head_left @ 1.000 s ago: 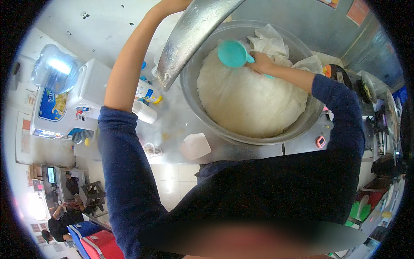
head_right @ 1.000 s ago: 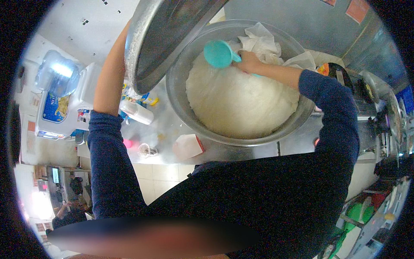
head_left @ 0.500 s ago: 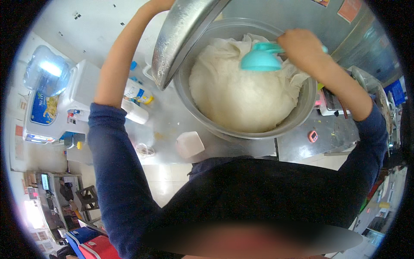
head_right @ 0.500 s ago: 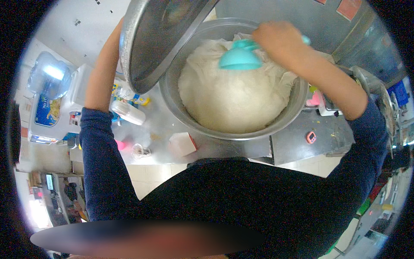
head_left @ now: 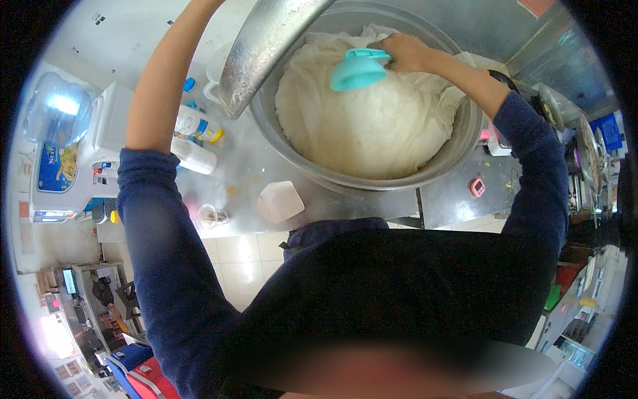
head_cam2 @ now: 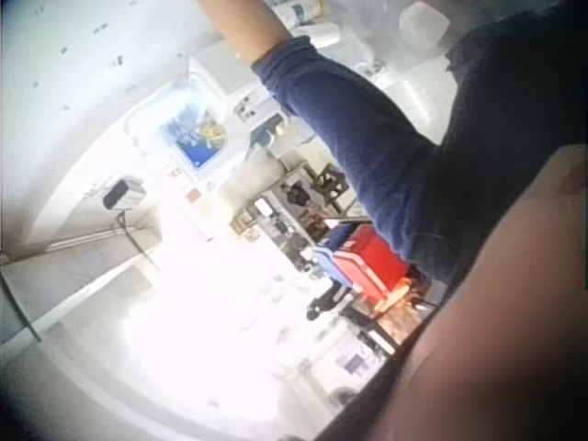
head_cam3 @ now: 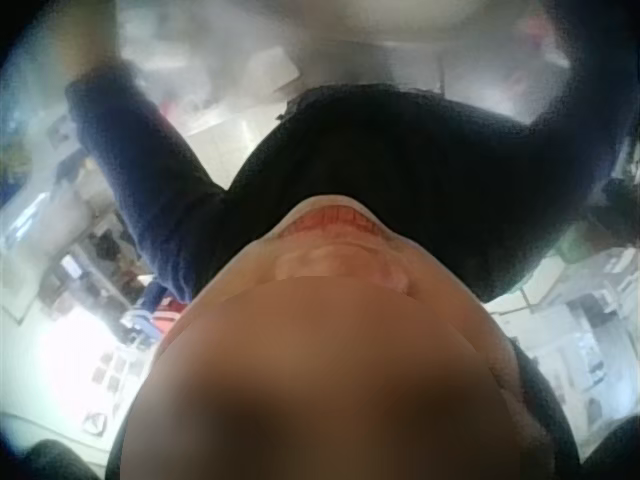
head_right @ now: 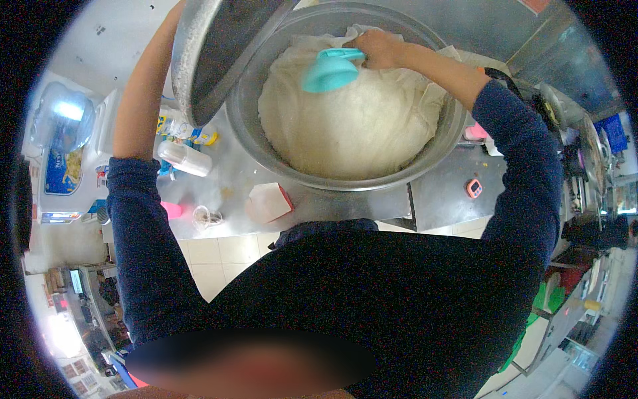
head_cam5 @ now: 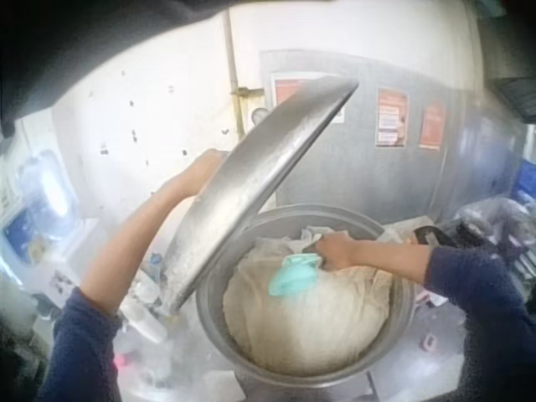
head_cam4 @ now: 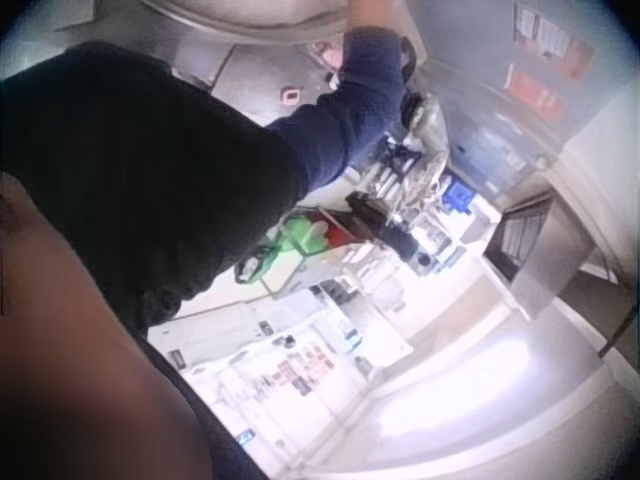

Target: The person assembles a takeout meal by retrieving fried chicken from a display case, adding sauce from a refrigerated container, scooping rice into a container, and combining the items in a takeaway box. They handle receipts, plastic bags, and a container lid during the process.

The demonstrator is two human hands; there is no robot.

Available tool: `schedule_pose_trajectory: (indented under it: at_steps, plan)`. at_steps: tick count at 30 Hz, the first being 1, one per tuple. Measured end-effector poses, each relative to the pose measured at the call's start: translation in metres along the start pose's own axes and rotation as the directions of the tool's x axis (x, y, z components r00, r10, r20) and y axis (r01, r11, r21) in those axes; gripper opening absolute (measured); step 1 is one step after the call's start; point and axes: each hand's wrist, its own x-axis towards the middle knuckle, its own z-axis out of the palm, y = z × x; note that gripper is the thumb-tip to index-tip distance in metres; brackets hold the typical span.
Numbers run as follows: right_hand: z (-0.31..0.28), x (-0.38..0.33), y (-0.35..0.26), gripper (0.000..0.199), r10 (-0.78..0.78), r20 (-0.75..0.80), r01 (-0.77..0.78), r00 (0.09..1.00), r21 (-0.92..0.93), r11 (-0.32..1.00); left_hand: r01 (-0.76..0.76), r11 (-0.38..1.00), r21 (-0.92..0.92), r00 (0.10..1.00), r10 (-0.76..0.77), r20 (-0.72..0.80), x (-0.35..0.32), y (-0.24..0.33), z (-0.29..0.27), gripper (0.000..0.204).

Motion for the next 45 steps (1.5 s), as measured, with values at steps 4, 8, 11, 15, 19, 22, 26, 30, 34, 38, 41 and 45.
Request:
schedule_pose_trajectory:
  at_steps: [4,8,11,15,19,22,26,30,34,38,41,45]
  plan:
    - [0.029,0.007,0.006,0.035,-0.273,0.006,0.259,0.962,0.298,0.919,0.017,0.996,-0.088,1.000,-0.018,-0.011,-0.003,0.003,-0.002,0.034]
    - [0.046,0.014,-0.003,0.036,-0.271,0.071,0.252,0.960,0.204,0.946,0.004,0.996,-0.089,0.999,-0.007,-0.037,-0.003,0.003,-0.005,0.034]
    - [0.048,0.022,-0.004,0.039,-0.225,0.155,0.185,0.962,0.233,0.955,0.008,0.997,-0.078,0.999,-0.011,-0.041,-0.003,0.001,-0.007,0.033]
    - [0.046,0.029,0.005,0.043,-0.345,0.151,0.308,0.926,0.225,0.924,0.002,0.998,-0.068,0.999,-0.006,-0.052,-0.003,-0.003,-0.009,0.033]
    - [0.050,0.031,0.009,0.044,-0.426,0.118,0.400,0.897,0.190,0.896,0.007,0.998,-0.065,0.998,-0.011,-0.060,-0.005,-0.006,-0.010,0.032]
    - [0.044,0.030,0.005,0.033,-0.422,0.074,0.394,0.904,0.240,0.887,0.009,0.998,-0.065,0.998,-0.014,-0.066,-0.006,-0.007,-0.011,0.032]
    - [0.012,0.017,-0.005,0.037,-0.264,0.242,0.219,0.934,0.197,0.956,0.005,0.998,-0.058,0.997,-0.010,-0.078,-0.008,-0.007,-0.013,0.032]
    - [-0.029,-0.015,-0.027,0.030,-0.278,0.398,0.183,0.874,0.261,0.948,0.013,0.997,-0.072,0.996,-0.019,-0.083,-0.010,-0.006,-0.013,0.031]
    - [-0.055,-0.060,-0.066,0.026,-0.390,0.363,0.125,0.846,0.576,0.808,0.004,0.998,-0.066,0.995,-0.010,-0.097,-0.012,-0.007,-0.014,0.031]
    - [-0.094,-0.084,-0.080,0.035,-0.610,0.201,0.299,0.766,0.729,0.616,0.013,0.997,-0.081,0.994,-0.021,-0.107,-0.015,-0.009,-0.012,0.030]
    - [-0.128,-0.096,-0.055,0.053,0.041,0.278,-0.174,0.960,0.476,0.862,0.005,0.996,-0.092,0.992,-0.017,-0.122,-0.016,-0.009,-0.011,0.030]
    - [-0.110,-0.070,-0.011,0.048,0.453,0.143,-0.455,0.880,-0.024,0.890,-0.046,0.992,-0.118,0.985,0.025,-0.170,-0.016,-0.006,-0.011,0.030]
